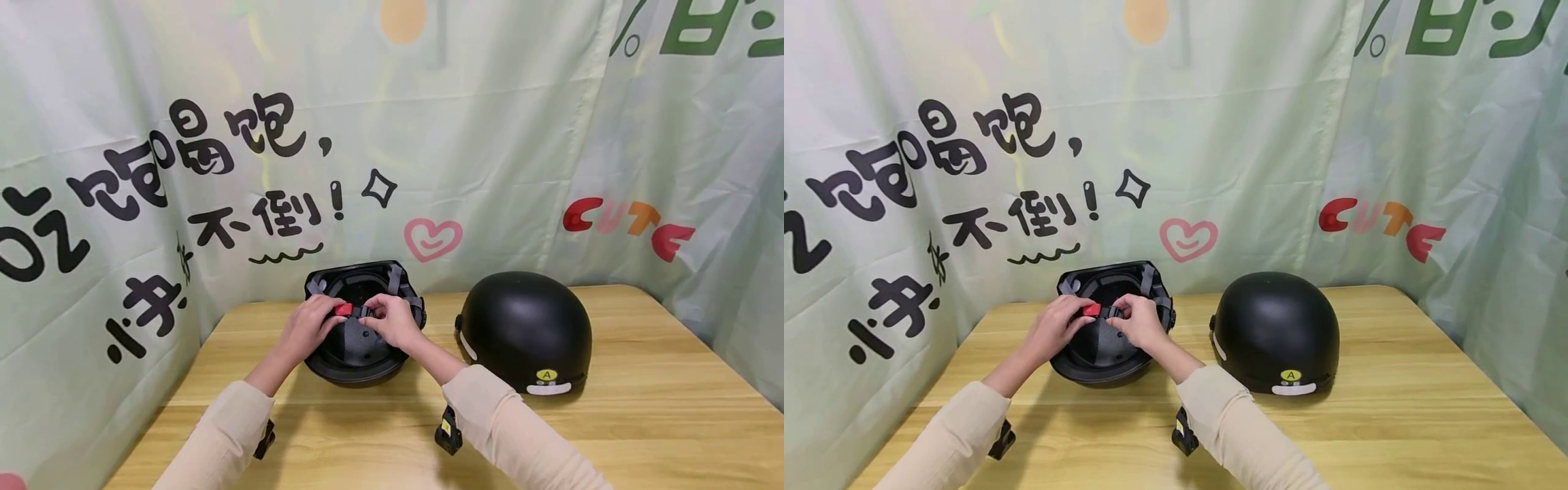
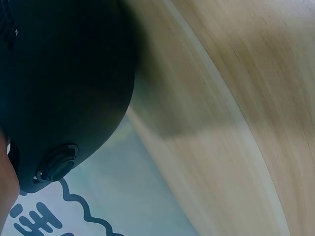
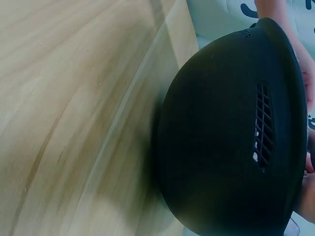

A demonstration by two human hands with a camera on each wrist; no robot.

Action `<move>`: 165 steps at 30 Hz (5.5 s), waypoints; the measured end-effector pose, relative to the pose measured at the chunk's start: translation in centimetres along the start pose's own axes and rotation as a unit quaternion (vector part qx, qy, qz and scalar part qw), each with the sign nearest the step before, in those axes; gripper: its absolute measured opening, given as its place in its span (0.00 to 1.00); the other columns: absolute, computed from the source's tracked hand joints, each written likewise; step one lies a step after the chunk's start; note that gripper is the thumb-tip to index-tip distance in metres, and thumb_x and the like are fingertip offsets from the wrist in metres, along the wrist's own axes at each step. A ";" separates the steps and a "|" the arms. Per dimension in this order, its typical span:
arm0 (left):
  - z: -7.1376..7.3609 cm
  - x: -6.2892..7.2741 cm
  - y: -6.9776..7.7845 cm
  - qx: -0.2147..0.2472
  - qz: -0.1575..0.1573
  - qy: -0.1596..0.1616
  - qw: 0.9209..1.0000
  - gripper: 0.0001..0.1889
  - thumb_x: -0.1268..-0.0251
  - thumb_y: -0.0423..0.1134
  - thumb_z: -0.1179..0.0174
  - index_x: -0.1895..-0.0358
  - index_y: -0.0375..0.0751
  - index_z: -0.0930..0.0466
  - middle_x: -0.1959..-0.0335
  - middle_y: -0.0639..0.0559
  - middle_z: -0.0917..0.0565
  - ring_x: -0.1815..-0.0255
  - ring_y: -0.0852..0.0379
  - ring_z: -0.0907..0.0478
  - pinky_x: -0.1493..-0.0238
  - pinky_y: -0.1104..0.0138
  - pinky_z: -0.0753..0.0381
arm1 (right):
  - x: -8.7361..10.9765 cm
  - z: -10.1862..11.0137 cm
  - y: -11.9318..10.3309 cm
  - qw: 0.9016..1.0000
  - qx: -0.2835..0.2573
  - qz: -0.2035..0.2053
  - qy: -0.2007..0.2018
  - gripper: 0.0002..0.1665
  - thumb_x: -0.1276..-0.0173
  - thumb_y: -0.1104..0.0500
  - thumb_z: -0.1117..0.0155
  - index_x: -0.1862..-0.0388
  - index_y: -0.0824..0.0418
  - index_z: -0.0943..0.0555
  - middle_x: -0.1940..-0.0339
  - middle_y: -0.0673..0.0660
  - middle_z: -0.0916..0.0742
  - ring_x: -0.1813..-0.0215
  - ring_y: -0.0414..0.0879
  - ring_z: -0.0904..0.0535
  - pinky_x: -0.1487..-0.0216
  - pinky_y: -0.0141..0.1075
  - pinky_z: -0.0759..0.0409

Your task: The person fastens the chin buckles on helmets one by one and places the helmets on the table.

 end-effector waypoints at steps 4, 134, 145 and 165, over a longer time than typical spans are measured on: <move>-0.1 0.2 -0.1 0.006 0.005 -0.011 1.000 0.15 0.54 0.36 0.31 0.60 0.37 0.19 0.66 0.48 0.16 0.60 0.51 0.21 0.58 0.58 0.22 | 0.2 -0.2 -0.7 0.997 0.041 0.059 -0.001 0.10 0.45 0.63 0.30 0.64 0.66 0.19 0.67 0.59 0.15 0.66 0.46 0.19 0.65 0.30 0.22; -5.0 0.8 -9.2 0.243 0.607 -0.299 0.695 0.53 0.41 0.75 0.72 0.27 0.33 0.64 0.26 0.33 0.60 0.26 0.36 0.57 0.30 0.43 0.51 | -3.3 5.8 4.8 0.949 0.089 -0.302 -0.008 0.32 0.35 0.33 0.54 0.73 0.62 0.27 0.55 0.65 0.18 0.60 0.52 0.25 0.54 0.40 0.25; -2.6 1.0 -7.6 0.239 0.651 -0.271 0.668 0.51 0.40 0.74 0.76 0.27 0.35 0.68 0.26 0.34 0.63 0.28 0.31 0.56 0.34 0.37 0.48 | -1.9 6.1 3.9 0.926 0.118 -0.356 0.048 0.34 0.44 0.27 0.48 0.88 0.54 0.34 0.84 0.51 0.27 0.76 0.47 0.30 0.80 0.34 0.37; -0.1 0.8 -7.0 0.129 0.655 -0.165 0.726 0.48 0.42 0.71 0.60 0.35 0.28 0.38 0.34 0.33 0.36 0.37 0.40 0.34 0.40 0.55 0.30 | -1.2 7.8 2.7 0.939 0.088 -0.316 0.099 0.30 0.44 0.30 0.43 0.89 0.52 0.22 0.91 0.46 0.31 0.79 0.45 0.30 0.81 0.32 0.39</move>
Point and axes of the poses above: each hand's wrist, its own x-axis away from the middle knuckle, its own z-axis out of the back of the hand, y = z × x, the point moved 8 cm from there along -x, towards the middle knuckle
